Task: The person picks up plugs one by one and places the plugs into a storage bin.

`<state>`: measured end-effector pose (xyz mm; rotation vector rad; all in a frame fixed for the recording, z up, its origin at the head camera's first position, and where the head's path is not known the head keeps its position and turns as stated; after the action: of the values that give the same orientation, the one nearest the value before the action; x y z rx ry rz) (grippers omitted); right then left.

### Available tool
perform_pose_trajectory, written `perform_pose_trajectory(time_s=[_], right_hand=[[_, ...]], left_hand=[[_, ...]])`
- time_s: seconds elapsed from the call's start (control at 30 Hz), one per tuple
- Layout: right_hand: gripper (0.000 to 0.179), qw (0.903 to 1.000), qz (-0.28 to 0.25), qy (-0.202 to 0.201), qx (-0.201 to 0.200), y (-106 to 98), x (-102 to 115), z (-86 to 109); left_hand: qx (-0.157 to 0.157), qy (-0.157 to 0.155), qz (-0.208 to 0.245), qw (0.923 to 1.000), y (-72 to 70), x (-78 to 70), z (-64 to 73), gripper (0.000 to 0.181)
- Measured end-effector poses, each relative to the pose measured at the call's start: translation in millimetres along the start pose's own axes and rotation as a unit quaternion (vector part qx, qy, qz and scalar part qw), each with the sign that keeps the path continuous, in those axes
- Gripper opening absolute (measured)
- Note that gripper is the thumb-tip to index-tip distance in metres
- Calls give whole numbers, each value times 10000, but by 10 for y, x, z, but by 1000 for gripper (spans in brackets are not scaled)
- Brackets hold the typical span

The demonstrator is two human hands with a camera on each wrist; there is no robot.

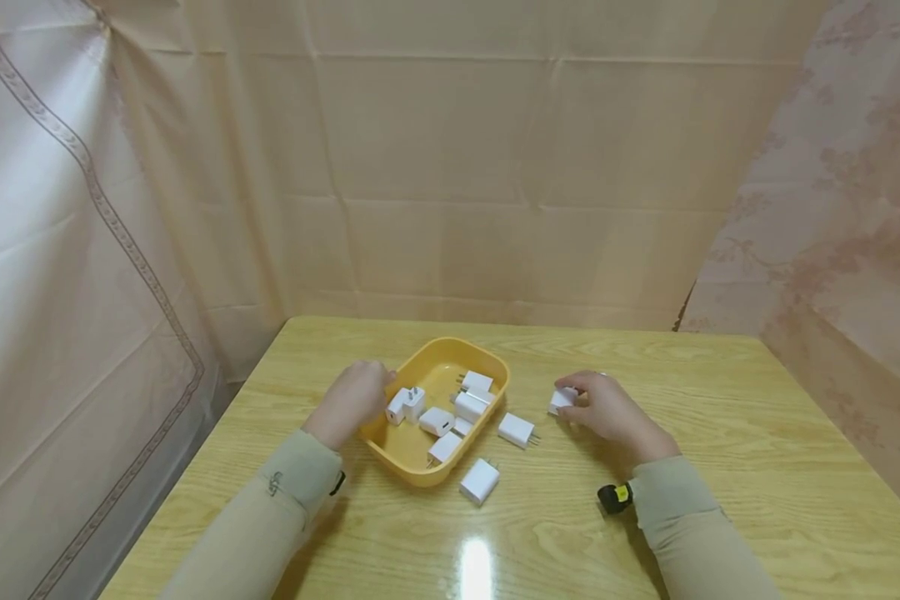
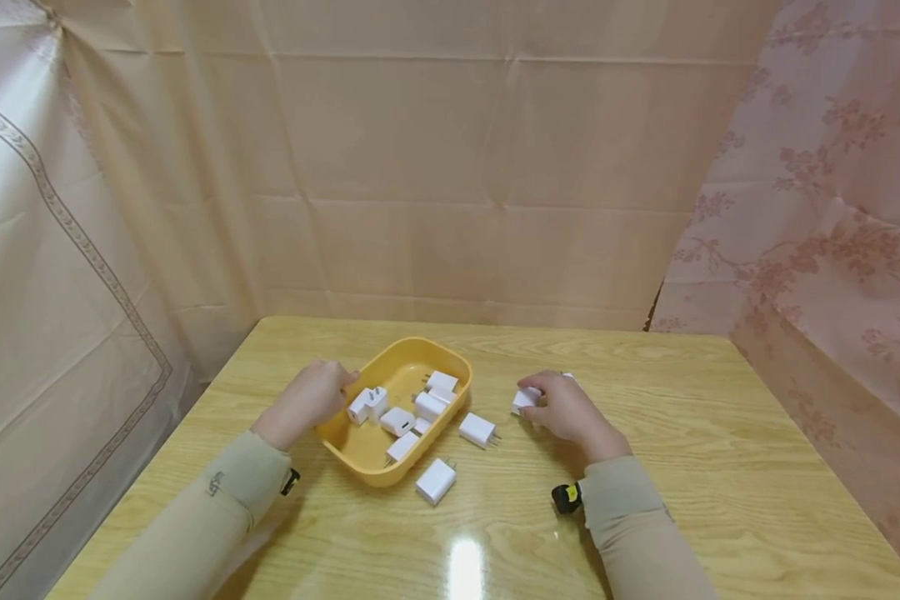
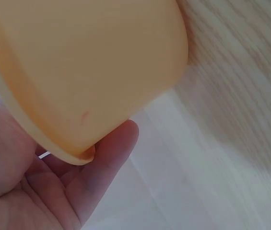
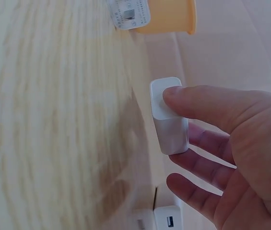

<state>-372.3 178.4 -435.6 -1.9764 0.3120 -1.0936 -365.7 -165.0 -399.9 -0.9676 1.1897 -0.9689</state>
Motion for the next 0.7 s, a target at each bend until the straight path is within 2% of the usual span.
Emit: perform_pose_trajectory(time_s=[0.7], right_hand=[[42,9949,915,-417,-86,-346,263,-140]], left_hand=[[-24,51,-83,9999,-1,-12,8,32]])
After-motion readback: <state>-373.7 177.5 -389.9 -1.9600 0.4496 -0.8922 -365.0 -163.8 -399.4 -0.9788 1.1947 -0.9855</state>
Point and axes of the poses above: each hand's wrist, its own z-axis away from the middle knuckle, its own y-axis out of the palm, x = y × z, the point moved 10 cm from there along -z, towards the middle knuckle, and after that the axes turned 14 degrees about -y, right-handed, at the moved point
